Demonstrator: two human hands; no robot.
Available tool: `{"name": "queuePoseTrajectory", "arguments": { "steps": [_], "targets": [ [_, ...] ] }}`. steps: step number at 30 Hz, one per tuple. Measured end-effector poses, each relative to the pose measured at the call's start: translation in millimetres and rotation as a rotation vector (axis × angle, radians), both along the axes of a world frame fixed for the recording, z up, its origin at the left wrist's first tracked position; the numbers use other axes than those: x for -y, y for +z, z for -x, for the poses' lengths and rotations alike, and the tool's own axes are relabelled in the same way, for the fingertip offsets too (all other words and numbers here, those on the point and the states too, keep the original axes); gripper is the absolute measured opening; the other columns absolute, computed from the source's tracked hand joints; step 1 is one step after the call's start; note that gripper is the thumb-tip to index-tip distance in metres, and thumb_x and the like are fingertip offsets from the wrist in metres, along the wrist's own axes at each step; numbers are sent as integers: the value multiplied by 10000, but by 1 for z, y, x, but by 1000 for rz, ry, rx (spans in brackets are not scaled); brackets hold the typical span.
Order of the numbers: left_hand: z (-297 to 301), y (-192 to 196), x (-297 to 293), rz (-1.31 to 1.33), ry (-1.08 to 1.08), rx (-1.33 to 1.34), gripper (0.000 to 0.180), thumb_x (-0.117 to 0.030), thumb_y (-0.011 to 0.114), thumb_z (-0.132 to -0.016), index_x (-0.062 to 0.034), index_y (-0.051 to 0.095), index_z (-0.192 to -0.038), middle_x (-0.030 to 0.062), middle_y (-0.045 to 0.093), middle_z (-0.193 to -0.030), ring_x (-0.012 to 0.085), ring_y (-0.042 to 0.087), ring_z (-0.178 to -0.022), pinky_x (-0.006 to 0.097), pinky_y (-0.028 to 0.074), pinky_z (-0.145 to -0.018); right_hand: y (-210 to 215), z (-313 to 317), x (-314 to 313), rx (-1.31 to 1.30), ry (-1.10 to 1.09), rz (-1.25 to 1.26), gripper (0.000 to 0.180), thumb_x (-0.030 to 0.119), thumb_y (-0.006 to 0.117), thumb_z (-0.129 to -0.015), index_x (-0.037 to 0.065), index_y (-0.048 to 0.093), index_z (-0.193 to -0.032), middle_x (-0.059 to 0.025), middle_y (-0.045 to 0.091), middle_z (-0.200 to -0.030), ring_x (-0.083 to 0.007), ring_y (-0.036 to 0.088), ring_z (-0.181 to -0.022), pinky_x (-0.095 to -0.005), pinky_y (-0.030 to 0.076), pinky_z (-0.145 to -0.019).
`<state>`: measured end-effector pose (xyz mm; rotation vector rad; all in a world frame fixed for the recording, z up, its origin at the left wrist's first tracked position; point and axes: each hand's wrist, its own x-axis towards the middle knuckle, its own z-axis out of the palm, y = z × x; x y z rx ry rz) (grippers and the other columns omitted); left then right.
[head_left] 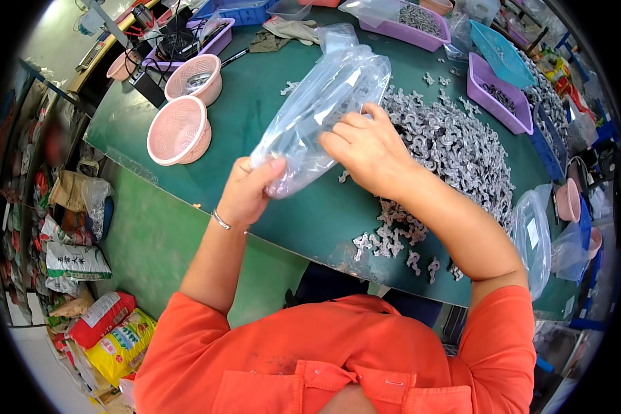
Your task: The person sorts small, grey, cross-shaped plastic parts on a green table. They pick up handfuls of parts, separate them, and place them into a clear plastic bag. The person also handles a pink plastic basket and a clear plastic bag during the process.
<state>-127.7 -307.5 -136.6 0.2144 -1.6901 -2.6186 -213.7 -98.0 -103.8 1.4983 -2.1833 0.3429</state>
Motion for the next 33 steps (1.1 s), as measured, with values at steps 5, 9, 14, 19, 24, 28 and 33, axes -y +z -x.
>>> {"name": "queuePoseTrajectory", "arguments": {
  "steps": [5,9,14,19,24,28,33],
  "targets": [
    [12,1,38,1009,499,-293,343,-313,764,-756,6,639,-781,-20,539,-632,64,449,-573,251,396,-499,-31,3,3,-98,-10,6,27,137,570,-683,111,580,-683,-5,556,-724,-187,532,-798,-332,401,-725],
    [24,71,15,1517,492,-555,428,-345,817,-645,23,636,-769,62,499,-593,210,538,-578,324,463,-564,-35,-5,7,-85,-16,-1,40,149,571,-680,111,583,-682,-5,558,-719,-181,524,-797,-324,382,-695],
    [80,62,15,2011,69,-375,323,-259,738,-660,11,624,-794,158,591,-779,320,597,-756,392,487,-677,-21,-20,20,-76,59,42,58,144,573,-681,93,586,-706,-28,575,-750,-199,524,-817,-339,379,-740],
    [96,103,52,1972,476,-520,98,-64,601,-697,-37,616,-789,151,609,-800,330,607,-742,405,492,-668,-54,-24,-4,390,-64,-60,244,206,560,-808,21,583,-965,-156,612,-977,-301,559,-942,-400,417,-837],
    [80,85,11,2002,137,-569,203,-92,646,-694,-18,583,-873,144,603,-771,325,605,-732,404,494,-660,-50,7,18,863,-297,134,553,348,490,-928,53,339,-1371,-267,525,-1218,-415,522,-1110,-447,427,-928],
    [80,79,13,1844,121,-686,473,-249,760,-700,5,589,-1062,117,560,-718,263,577,-681,328,470,-643,-50,25,12,1116,-326,147,524,250,513,-933,44,334,-1380,-189,584,-1162,-227,636,-881,-328,507,-779],
    [36,81,-17,878,252,-427,382,-318,661,-851,8,603,-1042,-9,493,-687,114,485,-642,206,396,-609,-36,-25,-49,1093,-261,690,269,141,546,-893,-1,578,-1119,-106,656,-954,-142,610,-744,-277,495,-688]
  ]
}}
